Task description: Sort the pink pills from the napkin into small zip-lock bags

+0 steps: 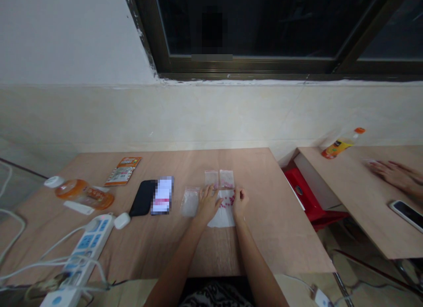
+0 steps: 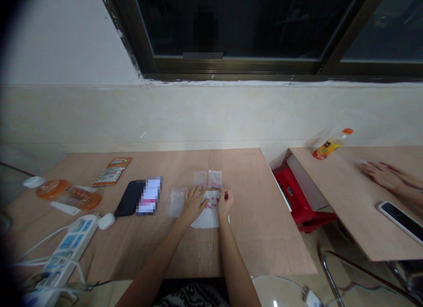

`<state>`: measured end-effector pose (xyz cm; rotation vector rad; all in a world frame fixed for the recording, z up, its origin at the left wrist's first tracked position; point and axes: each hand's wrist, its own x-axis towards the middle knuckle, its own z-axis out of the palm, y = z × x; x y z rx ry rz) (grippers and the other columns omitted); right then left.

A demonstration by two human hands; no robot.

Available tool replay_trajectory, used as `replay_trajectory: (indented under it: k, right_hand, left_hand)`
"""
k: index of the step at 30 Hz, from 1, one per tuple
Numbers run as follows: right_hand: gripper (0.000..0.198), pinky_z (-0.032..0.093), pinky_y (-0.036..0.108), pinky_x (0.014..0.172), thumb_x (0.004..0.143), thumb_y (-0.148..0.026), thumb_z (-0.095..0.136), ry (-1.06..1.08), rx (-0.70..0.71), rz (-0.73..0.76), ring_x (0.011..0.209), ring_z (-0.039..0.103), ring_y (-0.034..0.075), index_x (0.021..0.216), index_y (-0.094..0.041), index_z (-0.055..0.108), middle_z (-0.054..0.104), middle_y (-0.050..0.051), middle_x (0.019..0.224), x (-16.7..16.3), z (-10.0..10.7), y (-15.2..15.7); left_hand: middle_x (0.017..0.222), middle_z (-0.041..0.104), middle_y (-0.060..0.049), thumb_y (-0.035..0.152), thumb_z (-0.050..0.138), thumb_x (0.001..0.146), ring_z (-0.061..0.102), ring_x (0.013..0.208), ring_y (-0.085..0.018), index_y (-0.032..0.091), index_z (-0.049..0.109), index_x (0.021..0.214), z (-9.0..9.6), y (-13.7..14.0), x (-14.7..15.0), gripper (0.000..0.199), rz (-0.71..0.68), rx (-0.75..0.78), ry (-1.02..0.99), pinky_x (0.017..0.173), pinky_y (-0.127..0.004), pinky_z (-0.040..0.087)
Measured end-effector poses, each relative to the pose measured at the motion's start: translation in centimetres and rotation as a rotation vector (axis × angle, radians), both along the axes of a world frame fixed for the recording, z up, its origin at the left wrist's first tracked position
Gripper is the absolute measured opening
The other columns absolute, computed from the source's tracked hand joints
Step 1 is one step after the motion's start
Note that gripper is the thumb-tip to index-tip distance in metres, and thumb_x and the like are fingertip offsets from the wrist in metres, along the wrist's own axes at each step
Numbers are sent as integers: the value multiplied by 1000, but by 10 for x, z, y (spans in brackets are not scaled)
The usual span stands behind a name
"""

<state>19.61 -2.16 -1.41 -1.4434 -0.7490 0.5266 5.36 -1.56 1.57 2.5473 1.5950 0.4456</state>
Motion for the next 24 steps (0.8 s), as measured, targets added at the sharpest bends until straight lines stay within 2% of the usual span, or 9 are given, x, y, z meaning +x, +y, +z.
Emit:
replay_trajectory:
  k: [7, 12, 15, 19, 24]
  right_hand:
    - [45, 37, 24, 53, 86, -57, 51, -29, 0, -19, 52, 45, 12, 63, -19, 54, 47, -4, 54, -1, 5, 0]
    - [43, 37, 24, 53, 87, -54, 51, -16, 18, -11, 51, 46, 12, 62, -19, 51, 46, -5, 54, -2, 6, -1]
    - [43, 36, 24, 52, 87, -54, 52, -8, 16, -16, 50, 44, 12, 61, -20, 50, 45, -5, 53, -2, 3, 0]
    - [42, 34, 24, 51, 87, -54, 52, -21, 8, -26, 51, 43, 12, 62, -20, 50, 44, -5, 54, -1, -2, 1]
    - [38, 37, 24, 54, 85, -53, 54, -32, 21, -72, 54, 45, 12, 67, -20, 52, 46, -5, 58, 1, -5, 1]
  left_hand:
    - [137, 56, -15, 41, 44, 95, 46, 130, -31, 16, 51, 134, 0, 3, 1, 47, 19, 16, -52, 110, -57, 28]
    - [131, 61, -15, 38, 47, 94, 52, 123, -31, 16, 56, 129, 8, 7, -1, 42, 55, 77, -187, 107, -56, 33]
    - [124, 65, -14, 34, 50, 93, 57, 117, -28, 18, 60, 124, 20, 9, -3, 37, 100, 151, -352, 104, -53, 38]
    - [120, 65, -12, 31, 52, 92, 60, 113, -23, 20, 63, 120, 44, 8, -11, 32, 225, 269, -686, 99, -42, 47]
    - [110, 66, -10, 32, 57, 88, 62, 107, -21, 19, 67, 110, 70, 1, -25, 27, 374, 343, -975, 97, -38, 49]
